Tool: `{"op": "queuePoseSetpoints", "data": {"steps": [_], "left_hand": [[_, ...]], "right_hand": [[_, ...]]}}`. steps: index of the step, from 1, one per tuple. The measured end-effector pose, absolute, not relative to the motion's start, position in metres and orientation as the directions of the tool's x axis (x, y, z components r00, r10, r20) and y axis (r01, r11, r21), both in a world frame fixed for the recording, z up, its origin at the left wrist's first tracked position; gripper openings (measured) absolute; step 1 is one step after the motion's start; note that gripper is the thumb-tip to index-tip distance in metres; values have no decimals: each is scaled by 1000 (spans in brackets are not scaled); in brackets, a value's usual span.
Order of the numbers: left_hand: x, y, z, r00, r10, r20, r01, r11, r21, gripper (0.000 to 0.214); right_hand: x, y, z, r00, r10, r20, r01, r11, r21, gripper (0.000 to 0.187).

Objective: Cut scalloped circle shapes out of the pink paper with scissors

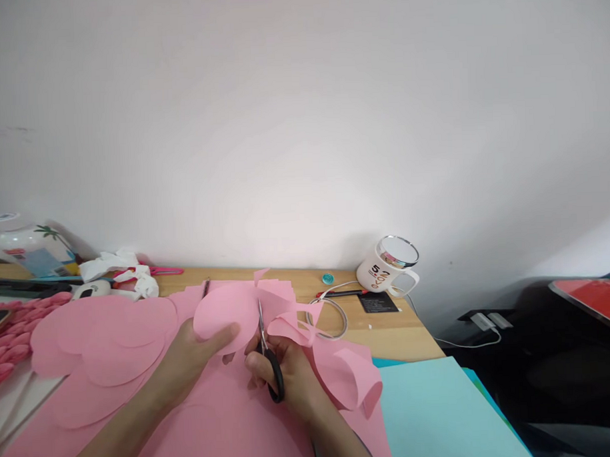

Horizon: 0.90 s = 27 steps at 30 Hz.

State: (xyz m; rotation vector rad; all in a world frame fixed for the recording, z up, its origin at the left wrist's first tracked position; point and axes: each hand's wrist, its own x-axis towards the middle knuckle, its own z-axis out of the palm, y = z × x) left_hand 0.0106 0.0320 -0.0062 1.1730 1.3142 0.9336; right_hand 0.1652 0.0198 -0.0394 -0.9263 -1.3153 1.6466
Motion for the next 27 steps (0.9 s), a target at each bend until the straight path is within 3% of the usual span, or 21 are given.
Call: {"op": "queuePoseSetpoints", "data": {"steps": [17, 27], "left_hand": [[10, 31, -2, 68, 978, -199, 132, 189, 973, 26], [11, 32, -2, 64, 980, -187, 135, 177, 975, 28]], "right_hand": [[161, 19, -40, -378, 919, -116, -204, -205, -957, 19], [160, 18, -35, -357, 921, -156, -185, -233, -955, 5]]}}
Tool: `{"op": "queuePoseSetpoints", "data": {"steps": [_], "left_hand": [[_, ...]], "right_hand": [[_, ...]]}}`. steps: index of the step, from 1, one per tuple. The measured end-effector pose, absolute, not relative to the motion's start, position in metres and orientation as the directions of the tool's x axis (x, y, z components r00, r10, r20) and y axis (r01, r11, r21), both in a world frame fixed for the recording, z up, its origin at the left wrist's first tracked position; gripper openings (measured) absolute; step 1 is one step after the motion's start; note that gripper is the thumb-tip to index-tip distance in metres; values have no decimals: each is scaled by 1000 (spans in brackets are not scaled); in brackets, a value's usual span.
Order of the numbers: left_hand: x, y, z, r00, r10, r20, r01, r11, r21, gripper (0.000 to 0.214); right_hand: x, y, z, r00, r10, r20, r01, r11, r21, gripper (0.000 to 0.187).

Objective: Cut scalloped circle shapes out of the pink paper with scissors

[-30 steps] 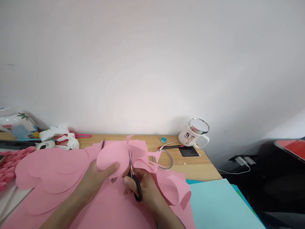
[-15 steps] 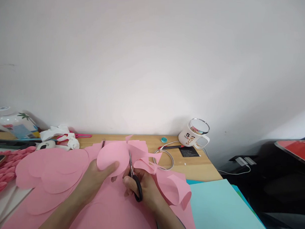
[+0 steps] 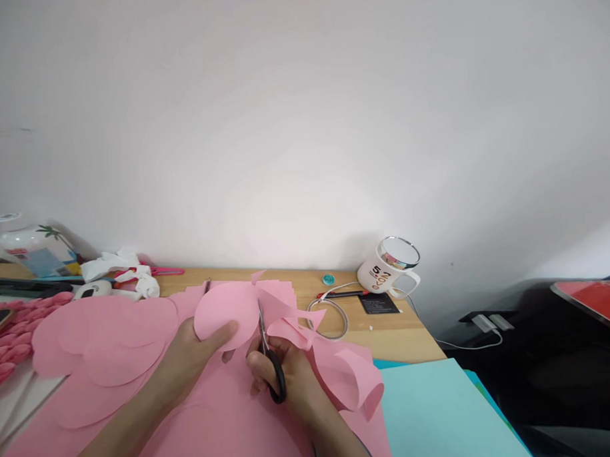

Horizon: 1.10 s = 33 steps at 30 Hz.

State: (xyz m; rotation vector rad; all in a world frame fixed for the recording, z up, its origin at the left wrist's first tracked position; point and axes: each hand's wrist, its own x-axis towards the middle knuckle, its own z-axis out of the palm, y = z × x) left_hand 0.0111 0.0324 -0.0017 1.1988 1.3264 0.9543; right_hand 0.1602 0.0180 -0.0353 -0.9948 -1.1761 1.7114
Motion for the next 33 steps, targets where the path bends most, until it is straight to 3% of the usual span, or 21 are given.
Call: {"op": "queuePoseSetpoints", "data": {"steps": [33], "left_hand": [[9, 32, -4, 35, 986, -164, 166, 156, 974, 31]], "right_hand": [[160, 16, -34, -350, 922, -167, -205, -249, -947, 10]]}}
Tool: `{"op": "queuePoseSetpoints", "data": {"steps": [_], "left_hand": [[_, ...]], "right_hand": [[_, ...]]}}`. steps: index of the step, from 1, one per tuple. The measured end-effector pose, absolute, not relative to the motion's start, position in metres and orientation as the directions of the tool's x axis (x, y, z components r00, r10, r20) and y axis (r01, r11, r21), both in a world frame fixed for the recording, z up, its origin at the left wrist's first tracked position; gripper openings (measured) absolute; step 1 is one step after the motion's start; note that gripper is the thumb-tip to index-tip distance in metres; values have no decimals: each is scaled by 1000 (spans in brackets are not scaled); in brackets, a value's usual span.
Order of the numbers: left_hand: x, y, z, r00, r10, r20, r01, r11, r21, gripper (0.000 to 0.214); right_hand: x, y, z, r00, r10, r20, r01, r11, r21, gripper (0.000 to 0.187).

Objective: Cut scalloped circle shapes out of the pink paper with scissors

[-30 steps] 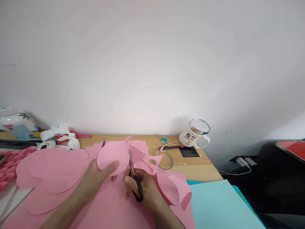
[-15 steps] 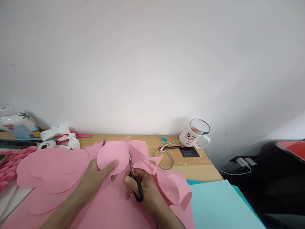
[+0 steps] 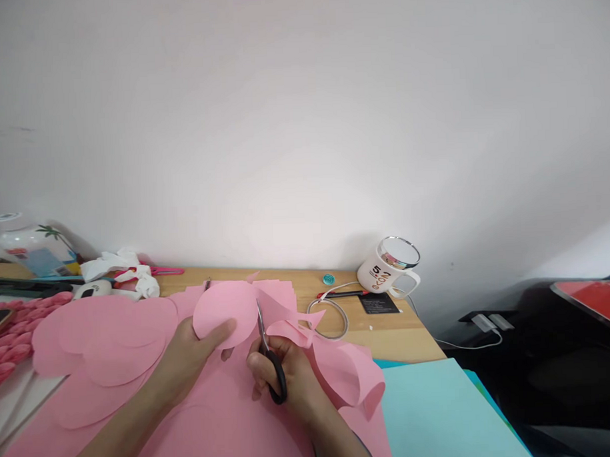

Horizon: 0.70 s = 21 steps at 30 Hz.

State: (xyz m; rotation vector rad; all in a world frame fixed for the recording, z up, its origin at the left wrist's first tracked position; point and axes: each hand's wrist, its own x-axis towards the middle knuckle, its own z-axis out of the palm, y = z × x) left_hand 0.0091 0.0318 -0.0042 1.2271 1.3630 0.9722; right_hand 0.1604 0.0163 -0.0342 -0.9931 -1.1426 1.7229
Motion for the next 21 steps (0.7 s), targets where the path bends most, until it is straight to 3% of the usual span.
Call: {"op": "queuePoseSetpoints", "data": {"steps": [9, 17, 21], "left_hand": [[9, 32, -5, 52, 987, -149, 97, 143, 985, 36], [12, 31, -8, 206, 962, -181, -119, 208, 971, 32], [13, 32, -7, 188, 966, -178, -107, 200, 974, 32]], "right_hand": [[161, 16, -38, -349, 923, -163, -211, -247, -946, 9], [161, 16, -41, -364, 921, -138, -223, -229, -948, 15], [160, 16, -39, -366, 919, -149, -220, -241, -945, 13]]}}
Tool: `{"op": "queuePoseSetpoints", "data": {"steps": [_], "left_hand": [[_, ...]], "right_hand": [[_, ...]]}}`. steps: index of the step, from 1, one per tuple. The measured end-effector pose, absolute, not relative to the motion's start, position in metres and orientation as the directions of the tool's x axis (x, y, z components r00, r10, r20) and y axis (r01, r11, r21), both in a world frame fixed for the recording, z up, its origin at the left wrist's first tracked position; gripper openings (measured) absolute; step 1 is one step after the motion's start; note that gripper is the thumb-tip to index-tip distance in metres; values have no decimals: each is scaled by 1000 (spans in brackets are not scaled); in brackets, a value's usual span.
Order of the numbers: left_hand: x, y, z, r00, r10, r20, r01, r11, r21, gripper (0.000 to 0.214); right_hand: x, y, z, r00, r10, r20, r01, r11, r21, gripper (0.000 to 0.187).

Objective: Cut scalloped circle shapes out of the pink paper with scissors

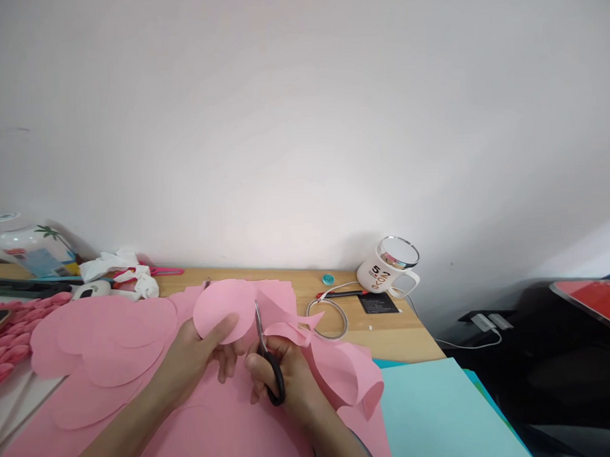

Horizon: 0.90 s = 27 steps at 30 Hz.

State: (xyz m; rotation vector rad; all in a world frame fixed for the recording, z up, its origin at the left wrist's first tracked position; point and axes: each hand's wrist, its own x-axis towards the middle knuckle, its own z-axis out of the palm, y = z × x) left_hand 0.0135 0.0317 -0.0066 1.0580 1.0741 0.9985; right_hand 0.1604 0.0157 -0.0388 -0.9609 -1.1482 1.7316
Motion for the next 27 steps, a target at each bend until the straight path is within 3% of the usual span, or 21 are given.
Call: {"op": "queuePoseSetpoints", "data": {"steps": [6, 13, 27], "left_hand": [[14, 32, -6, 73, 970, -233, 69, 228, 971, 31], [16, 29, -2, 147, 966, -213, 97, 200, 975, 31], [15, 29, -3, 170, 966, -196, 127, 175, 976, 32]], "right_hand": [[162, 15, -33, -372, 914, -163, -162, -237, -958, 14], [165, 18, -31, -292, 947, -135, 30, -132, -991, 24], [166, 18, -37, -308, 948, -80, -7, -87, -996, 21]]}}
